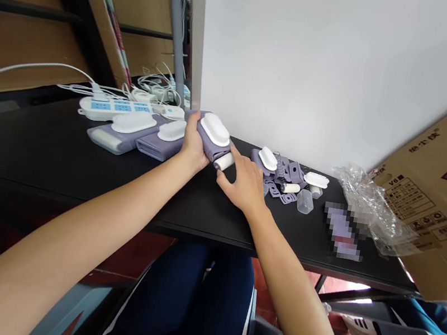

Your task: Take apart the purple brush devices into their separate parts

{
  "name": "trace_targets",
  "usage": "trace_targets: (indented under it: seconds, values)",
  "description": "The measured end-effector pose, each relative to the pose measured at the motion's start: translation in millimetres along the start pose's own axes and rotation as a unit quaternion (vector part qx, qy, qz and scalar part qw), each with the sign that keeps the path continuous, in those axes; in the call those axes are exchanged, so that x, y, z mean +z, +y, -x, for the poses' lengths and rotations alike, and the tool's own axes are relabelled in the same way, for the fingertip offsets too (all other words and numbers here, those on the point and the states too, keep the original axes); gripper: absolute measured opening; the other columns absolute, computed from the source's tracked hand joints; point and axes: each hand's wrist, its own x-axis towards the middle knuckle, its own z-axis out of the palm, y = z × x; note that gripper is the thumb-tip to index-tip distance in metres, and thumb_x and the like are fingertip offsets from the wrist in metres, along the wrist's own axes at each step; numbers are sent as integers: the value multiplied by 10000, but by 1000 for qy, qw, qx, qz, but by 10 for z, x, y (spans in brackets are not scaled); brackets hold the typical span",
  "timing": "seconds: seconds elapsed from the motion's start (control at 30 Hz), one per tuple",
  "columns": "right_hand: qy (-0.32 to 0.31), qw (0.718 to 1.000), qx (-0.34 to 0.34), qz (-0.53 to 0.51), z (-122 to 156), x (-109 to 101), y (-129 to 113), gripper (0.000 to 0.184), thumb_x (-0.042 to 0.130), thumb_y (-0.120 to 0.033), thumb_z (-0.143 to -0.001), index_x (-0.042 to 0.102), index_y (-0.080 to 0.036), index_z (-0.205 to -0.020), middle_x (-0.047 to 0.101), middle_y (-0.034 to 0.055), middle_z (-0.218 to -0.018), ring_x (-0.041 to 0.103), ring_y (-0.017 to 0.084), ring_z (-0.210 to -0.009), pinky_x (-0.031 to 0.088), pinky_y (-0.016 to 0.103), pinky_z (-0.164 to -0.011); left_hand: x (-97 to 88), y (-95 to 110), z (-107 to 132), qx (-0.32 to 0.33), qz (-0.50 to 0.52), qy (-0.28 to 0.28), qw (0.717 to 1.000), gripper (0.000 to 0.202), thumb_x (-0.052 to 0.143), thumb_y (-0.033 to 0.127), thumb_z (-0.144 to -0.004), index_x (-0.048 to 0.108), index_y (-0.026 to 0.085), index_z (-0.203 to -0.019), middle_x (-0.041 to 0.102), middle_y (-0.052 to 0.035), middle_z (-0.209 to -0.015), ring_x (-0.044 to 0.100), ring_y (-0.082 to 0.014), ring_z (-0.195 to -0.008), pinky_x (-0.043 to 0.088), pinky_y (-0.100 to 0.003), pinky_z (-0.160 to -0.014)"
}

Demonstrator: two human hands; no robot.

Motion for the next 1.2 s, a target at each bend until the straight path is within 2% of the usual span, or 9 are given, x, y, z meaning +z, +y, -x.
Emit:
trace_targets:
  seconds: [0.17,0.37,0.53,0.67,0.83,0.97,1.07,1.13,1.2]
  values:
    - [18,999,41,24,-4,-9,3,541,576,-491,-1028,598,-196,-1480,723,138,-1336,654,328,-1248,453,475,-1116,7,80,-39,13,1,25,1000,358,557,545,-1045,607,225,-892,657,-12,-796,674,-166,-736,592,-266,-798]
    - [-1,979,116,170,22,58,-1,479,587,-566,-1016,729,-188,-1274,684,195,-1234,619,392,-1202,441,526,-1039,-9,94,-79,19,9,32,999,330,611,551,-1021,626,229,-950,681,-14,-853,696,-172,-786,595,-263,-830]
    - [1,968,124,216,34,79,37,426,625,-544,-1001,745,-179,-1184,672,215,-1206,608,395,-1168,452,531,-995,-16,70,-86,15,0,32,999,336,620,560,-1010,630,227,-972,695,-30,-884,705,-185,-813,603,-288,-845]
    - [30,970,152,189,27,-65,74,378,596,-509,-1020,715,-195,-1193,673,207,-1231,619,391,-1167,474,532,-981,4,73,-69,23,4,31,999,322,625,546,-1011,629,227,-973,692,-30,-885,707,-187,-822,604,-284,-840]
    - [-73,950,249,171,78,-254,99,356,588,-462,-1021,653,-186,-1237,652,222,-1308,620,436,-1255,504,566,-971,4,67,-74,22,14,31,999,293,653,513,-1012,633,222,-975,693,-28,-884,730,-190,-857,607,-282,-885]
    - [-128,944,255,168,156,-271,105,401,641,-508,-996,627,-212,-1266,649,204,-1342,615,441,-1281,520,528,-916,-7,65,-87,22,21,25,999,301,695,520,-989,638,224,-982,699,-29,-916,745,-202,-914,608,-294,-920]
    - [-110,953,231,162,167,-270,126,247,640,-395,-1001,646,-221,-1175,690,160,-1248,658,379,-1175,492,438,-850,5,74,-70,13,24,37,999,283,655,501,-1018,636,223,-971,696,-27,-918,745,-198,-936,608,-288,-927]
    - [-70,963,213,153,147,-285,140,130,592,-307,-1020,652,-220,-1096,711,129,-1169,674,320,-1084,461,395,-818,22,83,-48,7,29,43,999,278,650,492,-1025,635,222,-960,695,-26,-911,745,-196,-942,606,-277,-926]
    - [-30,967,208,146,139,-313,132,122,556,-300,-1045,653,-225,-1053,721,107,-1136,675,287,-1045,438,369,-783,41,94,-26,2,35,46,998,271,646,478,-1031,630,220,-948,690,-24,-898,745,-191,-943,602,-268,-932]
